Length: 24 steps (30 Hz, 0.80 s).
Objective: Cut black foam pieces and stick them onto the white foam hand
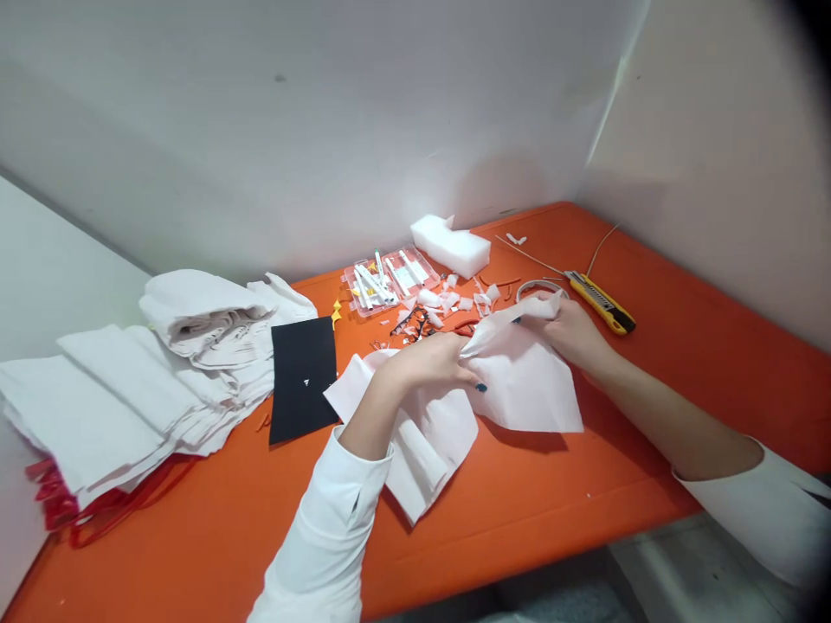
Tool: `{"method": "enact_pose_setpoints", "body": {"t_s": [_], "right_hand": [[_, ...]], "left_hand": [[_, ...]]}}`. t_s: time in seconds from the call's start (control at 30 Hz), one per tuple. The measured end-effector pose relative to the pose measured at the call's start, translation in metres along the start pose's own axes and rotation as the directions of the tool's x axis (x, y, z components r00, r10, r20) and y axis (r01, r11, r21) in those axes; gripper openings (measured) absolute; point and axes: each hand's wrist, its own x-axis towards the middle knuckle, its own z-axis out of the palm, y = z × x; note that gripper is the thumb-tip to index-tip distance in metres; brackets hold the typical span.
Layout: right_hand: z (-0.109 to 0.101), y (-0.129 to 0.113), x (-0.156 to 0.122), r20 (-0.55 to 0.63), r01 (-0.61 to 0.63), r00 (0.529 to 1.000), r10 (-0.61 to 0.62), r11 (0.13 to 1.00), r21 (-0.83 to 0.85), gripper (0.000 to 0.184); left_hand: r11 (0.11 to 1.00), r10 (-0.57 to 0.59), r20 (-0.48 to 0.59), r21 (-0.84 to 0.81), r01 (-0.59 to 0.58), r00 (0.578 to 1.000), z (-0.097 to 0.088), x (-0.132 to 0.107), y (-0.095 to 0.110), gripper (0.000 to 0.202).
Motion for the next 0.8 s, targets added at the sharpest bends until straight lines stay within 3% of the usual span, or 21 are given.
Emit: {"method": "enact_pose_setpoints", "body": {"t_s": [0.07,0.13,0.23,0.33,0.5,0.6,0.7,0.8], "right_hand": [[-0.001,-0.001,0.001,0.062,-0.024,0.998,0.02,0.997,0.073,0.029],[-0.002,0.0,0.002,0.168,-0.052,0.985,0.032,0.992,0.111,0.036],[-0.007,0.0,0.002,0.359,-0.104,0.932,0.055,0.987,0.12,0.049],[-0.01,0.001,0.001,0.447,-0.102,0.894,0.041,0.988,0.114,0.043],[-0.009,0.009,0.004,0.321,-0.209,0.939,0.12,0.943,0.258,0.033],[-0.007,0.014,0.007,0.255,-0.2,0.96,0.116,0.921,0.334,0.032],[-0.004,0.013,0.006,0.19,-0.165,0.976,0.104,0.924,0.345,0.032],[-0.001,0.009,0.004,0.089,-0.105,0.993,0.081,0.944,0.313,0.025]], "left_hand": [[1.0,0.02,-0.019,-0.008,-0.02,1.0,-0.002,0.001,-0.003,0.014],[0.999,0.027,-0.087,-0.018,-0.028,0.996,-0.003,0.002,-0.006,0.015],[1.0,0.004,-0.151,-0.02,-0.007,0.989,-0.004,0.003,-0.009,0.018],[0.999,-0.029,-0.152,-0.047,0.023,0.988,-0.003,0.003,-0.009,0.017],[0.989,-0.126,-0.02,-0.085,0.124,0.992,-0.003,-0.002,-0.009,0.024],[0.979,-0.2,0.023,-0.039,0.201,0.979,-0.003,-0.004,-0.012,0.029],[0.988,-0.136,0.064,-0.06,0.14,0.989,-0.002,-0.003,-0.015,0.019],[0.995,-0.048,0.116,-0.077,0.058,0.992,-0.003,-0.003,-0.014,0.023]]}}
